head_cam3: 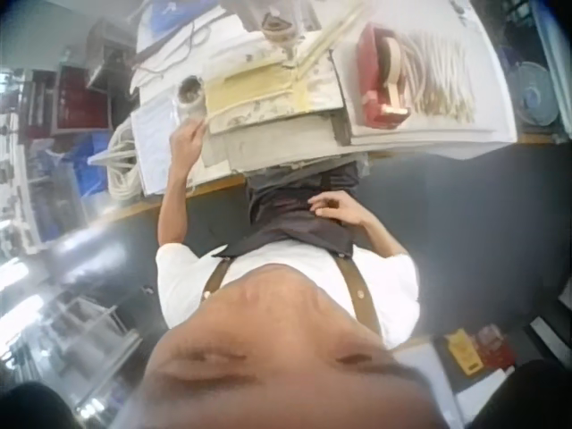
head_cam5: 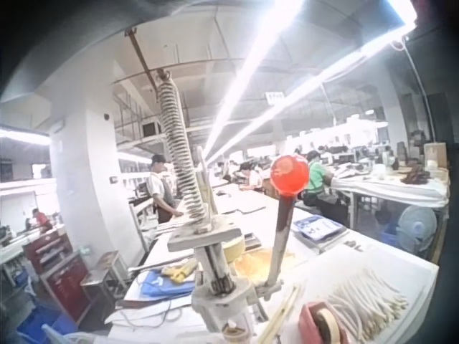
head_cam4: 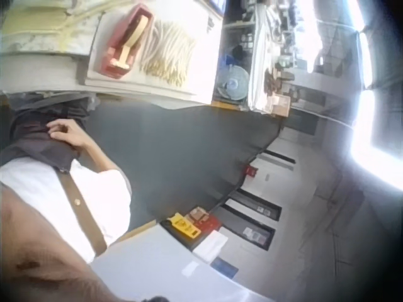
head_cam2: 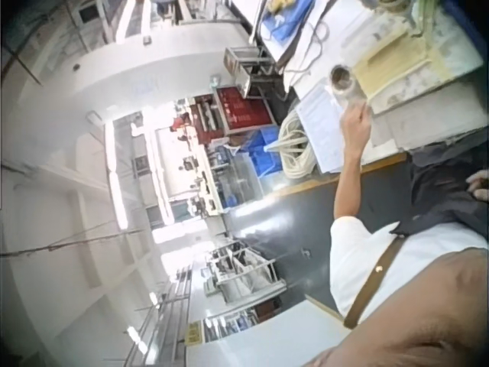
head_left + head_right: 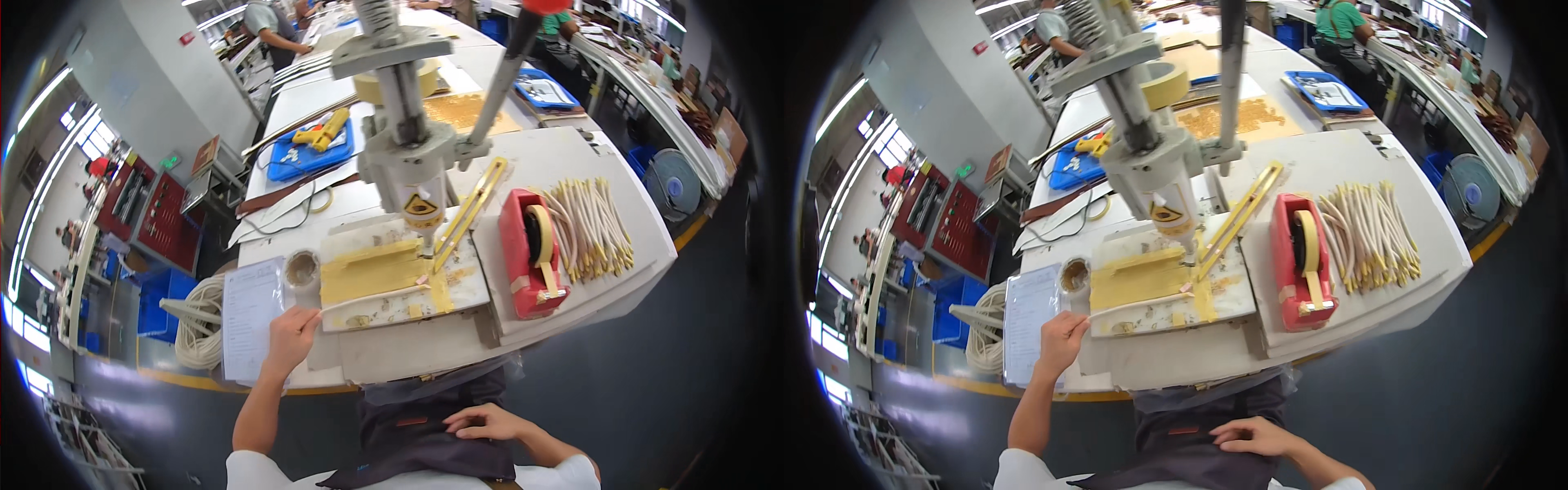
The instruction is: The person repeatedly picks up white cables and yellow tape, wraps the tape around the cable ends, and uses a vertical press machine to secure the tape. The person then places the finished cables into a red container on the right side of the workstation.
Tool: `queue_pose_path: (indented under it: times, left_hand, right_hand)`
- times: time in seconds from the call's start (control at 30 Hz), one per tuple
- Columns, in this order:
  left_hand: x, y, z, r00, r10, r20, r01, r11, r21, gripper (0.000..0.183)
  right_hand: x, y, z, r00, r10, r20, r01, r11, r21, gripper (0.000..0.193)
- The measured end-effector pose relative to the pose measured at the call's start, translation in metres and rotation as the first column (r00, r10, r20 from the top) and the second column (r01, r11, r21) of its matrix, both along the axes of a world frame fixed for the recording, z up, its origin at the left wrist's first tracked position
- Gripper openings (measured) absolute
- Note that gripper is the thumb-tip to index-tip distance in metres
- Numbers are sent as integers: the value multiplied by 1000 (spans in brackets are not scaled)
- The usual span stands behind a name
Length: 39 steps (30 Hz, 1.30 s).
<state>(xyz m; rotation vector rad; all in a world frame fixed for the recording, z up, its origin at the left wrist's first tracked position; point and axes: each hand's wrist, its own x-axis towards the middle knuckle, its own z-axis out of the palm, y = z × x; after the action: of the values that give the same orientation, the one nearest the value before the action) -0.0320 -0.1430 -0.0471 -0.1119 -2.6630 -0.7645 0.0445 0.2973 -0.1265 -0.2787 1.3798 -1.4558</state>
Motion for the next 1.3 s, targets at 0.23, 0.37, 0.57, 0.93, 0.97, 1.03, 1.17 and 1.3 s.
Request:
queue_pose_path:
  times: [0.23, 0.37, 0.57, 0.93, 0.97, 1.03, 1.17, 1.3]
  left_hand:
    - [-1, 2, 5, 999, 29, 18, -30, 1000, 10, 11]
    - [2, 0, 5, 999, 34, 22, -34, 999, -8, 11]
    - [4, -1, -4, 999, 29, -37, -29, 1000, 0, 10]
    - [4, 1, -6, 998, 49, -31, -51, 996, -71, 11]
    - [4, 1, -7, 998, 53, -32, -55, 996, -64, 11]
    - [4, -1, -9, 997, 64, -35, -66, 997, -49, 10]
    - [1, 2, -9, 997, 67, -49, -69, 997, -38, 9]
    - [1, 0, -2, 997, 64, -34, -67, 995, -76, 10]
  right_hand:
    - [42, 36, -27, 935, 175, -307, 71, 758, 648, 56]
    - [87, 74, -77, 854, -479, -204, 516, 728, 452, 34]
    - [136, 126, -115, 951, -294, -98, 236, 482, 844, 32]
    - [84, 111, -142, 953, -293, -80, 235, 546, 804, 32]
    - [84, 112, -142, 953, -293, -77, 234, 548, 803, 32]
    - [81, 111, -144, 953, -295, -70, 229, 550, 803, 32]
    - [91, 119, -150, 950, -309, -48, 218, 543, 811, 33]
    - [113, 130, -155, 941, -339, -4, 196, 533, 823, 33]
